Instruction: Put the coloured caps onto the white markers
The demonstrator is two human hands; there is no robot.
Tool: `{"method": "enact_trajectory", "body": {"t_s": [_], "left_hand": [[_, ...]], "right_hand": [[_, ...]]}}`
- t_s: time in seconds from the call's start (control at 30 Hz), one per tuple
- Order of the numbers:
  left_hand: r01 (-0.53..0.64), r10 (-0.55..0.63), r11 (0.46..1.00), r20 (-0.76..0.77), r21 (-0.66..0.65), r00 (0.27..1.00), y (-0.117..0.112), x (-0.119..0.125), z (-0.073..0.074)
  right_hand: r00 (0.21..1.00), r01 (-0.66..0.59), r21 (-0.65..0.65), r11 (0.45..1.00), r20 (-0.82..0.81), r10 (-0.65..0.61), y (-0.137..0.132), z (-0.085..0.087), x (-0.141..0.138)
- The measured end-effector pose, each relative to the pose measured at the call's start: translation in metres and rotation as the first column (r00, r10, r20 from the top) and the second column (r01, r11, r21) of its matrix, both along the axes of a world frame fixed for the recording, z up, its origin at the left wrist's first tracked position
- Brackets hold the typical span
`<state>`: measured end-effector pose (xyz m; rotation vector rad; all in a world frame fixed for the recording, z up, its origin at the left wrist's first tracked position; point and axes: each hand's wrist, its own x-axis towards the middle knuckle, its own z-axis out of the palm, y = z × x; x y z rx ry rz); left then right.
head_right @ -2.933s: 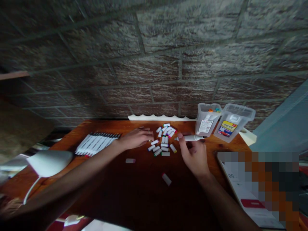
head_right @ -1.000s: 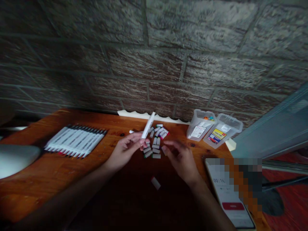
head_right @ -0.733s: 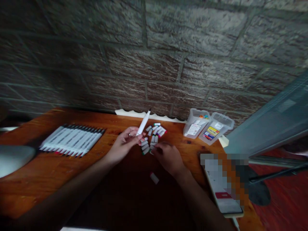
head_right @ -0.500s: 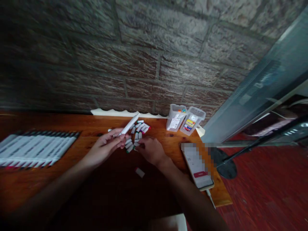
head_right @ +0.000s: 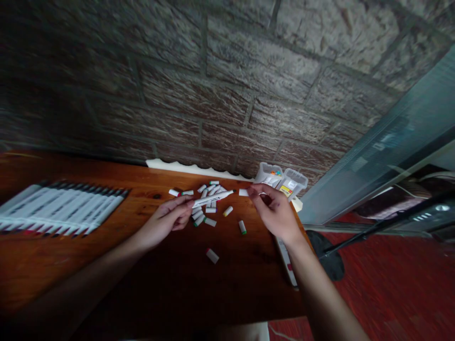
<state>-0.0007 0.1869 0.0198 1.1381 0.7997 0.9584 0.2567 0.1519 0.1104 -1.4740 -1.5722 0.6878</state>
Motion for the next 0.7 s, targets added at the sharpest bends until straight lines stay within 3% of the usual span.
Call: {"method": "enact_trajectory", "body": {"t_s": [0.13,0.23,0.33,0.43,0.53,0.63,0.7], "left_hand": [[0.037,-0.035,0.998,-0.048,0.047,0.998,-0.001,0.0,0.001],[0.097,-0.052,0.967,-0.191,0.238,0.98,-0.002,-0.003,0.0],[0.17,0.012,0.856,-0.346,0.489,0.938,-0.003,-0.006,-0.002],[0.279,0.038,0.75,-0.459,0.6,0.887,-0.006,-0.005,-0.004],[0.365,0.018,0.704,-0.529,0.609,0.848,-0.011,0.001,-0.005],[0.392,0.008,0.706,-0.56,0.59,0.829,-0.017,0.007,-0.007],[0.412,-0.01,0.717,-0.583,0.562,0.812,-0.021,0.01,-0.01]], "right_hand": [[0.999,-0.038,-0.026,0.999,-0.031,0.037,0.002,-0.005,-0.008],[0.979,-0.205,-0.069,0.976,-0.018,0.204,0.003,-0.013,-0.008],[0.943,-0.332,-0.17,0.928,-0.031,0.332,-0.001,-0.016,-0.004],[0.931,-0.358,-0.267,0.895,-0.029,0.364,-0.007,-0.016,-0.002],[0.947,-0.319,-0.297,0.9,-0.062,0.316,-0.008,-0.019,-0.008],[0.944,-0.239,-0.272,0.932,-0.289,0.158,-0.002,-0.026,-0.02],[0.89,-0.275,-0.307,0.911,-0.439,0.121,0.003,-0.029,-0.029]]}}
